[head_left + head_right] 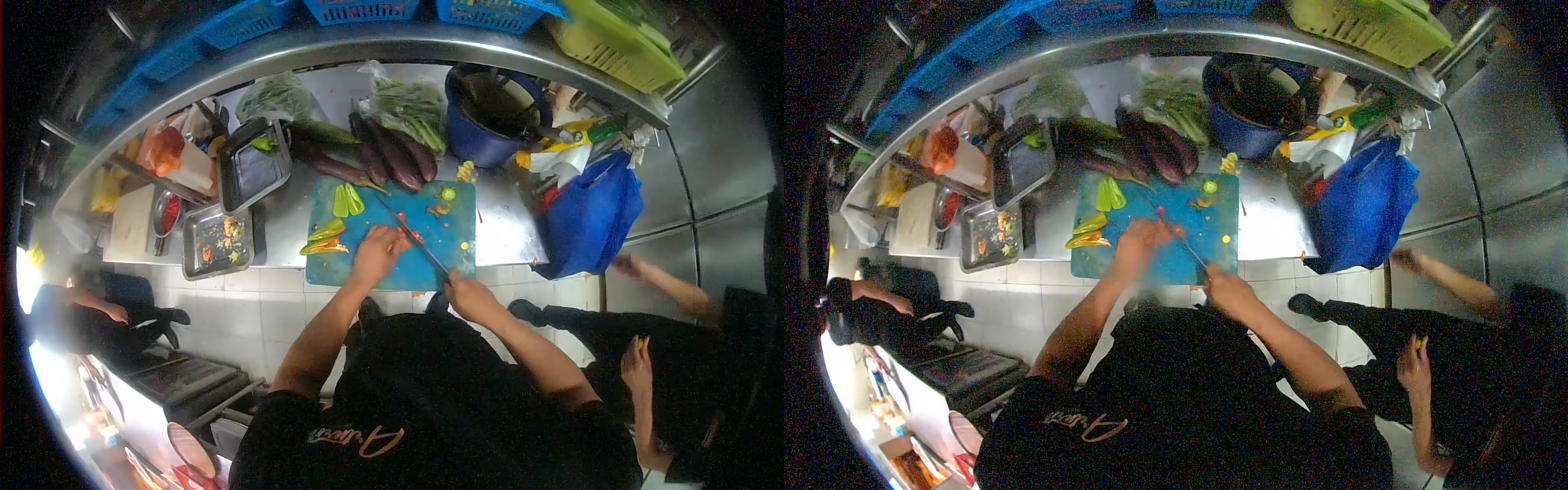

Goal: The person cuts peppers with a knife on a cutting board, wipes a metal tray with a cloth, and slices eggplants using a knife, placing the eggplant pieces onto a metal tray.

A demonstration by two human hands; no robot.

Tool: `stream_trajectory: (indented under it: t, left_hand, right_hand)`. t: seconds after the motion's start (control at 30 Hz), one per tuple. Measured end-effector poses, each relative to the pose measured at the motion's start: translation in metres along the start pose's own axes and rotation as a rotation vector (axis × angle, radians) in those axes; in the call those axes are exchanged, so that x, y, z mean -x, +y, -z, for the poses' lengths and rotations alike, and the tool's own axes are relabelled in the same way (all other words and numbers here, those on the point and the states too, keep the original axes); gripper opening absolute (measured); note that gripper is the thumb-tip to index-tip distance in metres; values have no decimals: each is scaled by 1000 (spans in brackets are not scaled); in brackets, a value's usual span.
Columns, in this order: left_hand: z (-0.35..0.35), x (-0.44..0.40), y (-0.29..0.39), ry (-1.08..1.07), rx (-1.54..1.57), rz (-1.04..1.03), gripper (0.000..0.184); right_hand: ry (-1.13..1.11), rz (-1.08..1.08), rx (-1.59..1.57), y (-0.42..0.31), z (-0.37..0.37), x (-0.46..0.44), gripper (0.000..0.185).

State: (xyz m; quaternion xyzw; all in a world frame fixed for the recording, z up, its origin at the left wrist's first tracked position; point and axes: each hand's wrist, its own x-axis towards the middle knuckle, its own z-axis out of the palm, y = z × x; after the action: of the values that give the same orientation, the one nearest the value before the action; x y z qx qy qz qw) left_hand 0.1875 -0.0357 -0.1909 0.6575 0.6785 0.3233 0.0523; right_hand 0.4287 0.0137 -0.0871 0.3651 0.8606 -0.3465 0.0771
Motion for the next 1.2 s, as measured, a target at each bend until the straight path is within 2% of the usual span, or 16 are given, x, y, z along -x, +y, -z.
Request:
stream_trajectory:
  t: [0.07,0.13,0.2,0.33,0.4,0.5,0.63,0.77,0.9,0.97,1.07,1.2]
  left_hand:
    - [-11,2,-5,49,14,-99,24]
    - [-4,3,-1,77,58,-90,21]
    - [6,3,10,98,148,34,22]
    - [33,12,28,130,127,107,27]
    - [47,13,35,136,153,82,27]
    - [50,6,42,86,194,180,27]
    - [23,12,15,62,146,26,23]
    - [31,5,25,51,185,116,19]
    - [31,1,28,48,185,168,17]
    - [25,3,20,48,194,105,16]
    - [17,9,15,34,169,54,16]
    - [15,9,13,16,118,36,16]
  right_hand:
    - [50,42,5,0,2,-4,27]
    - [76,78,5,-4,1,-7,26]
    - [65,39,5,-7,5,-1,26]
    - [112,-13,55,-3,6,21,26]
    - [46,-37,84,-15,22,36,26]
    - [-24,-44,97,-11,24,52,25]
    - [-70,-45,151,-13,27,66,22]
    - [-82,-46,192,-11,26,78,21]
    - [-152,-96,166,-10,25,77,21]
    - [-181,-129,131,-5,19,73,24]
    - [-91,-74,41,3,-8,34,26]
    - [-79,-90,17,-20,1,6,32]
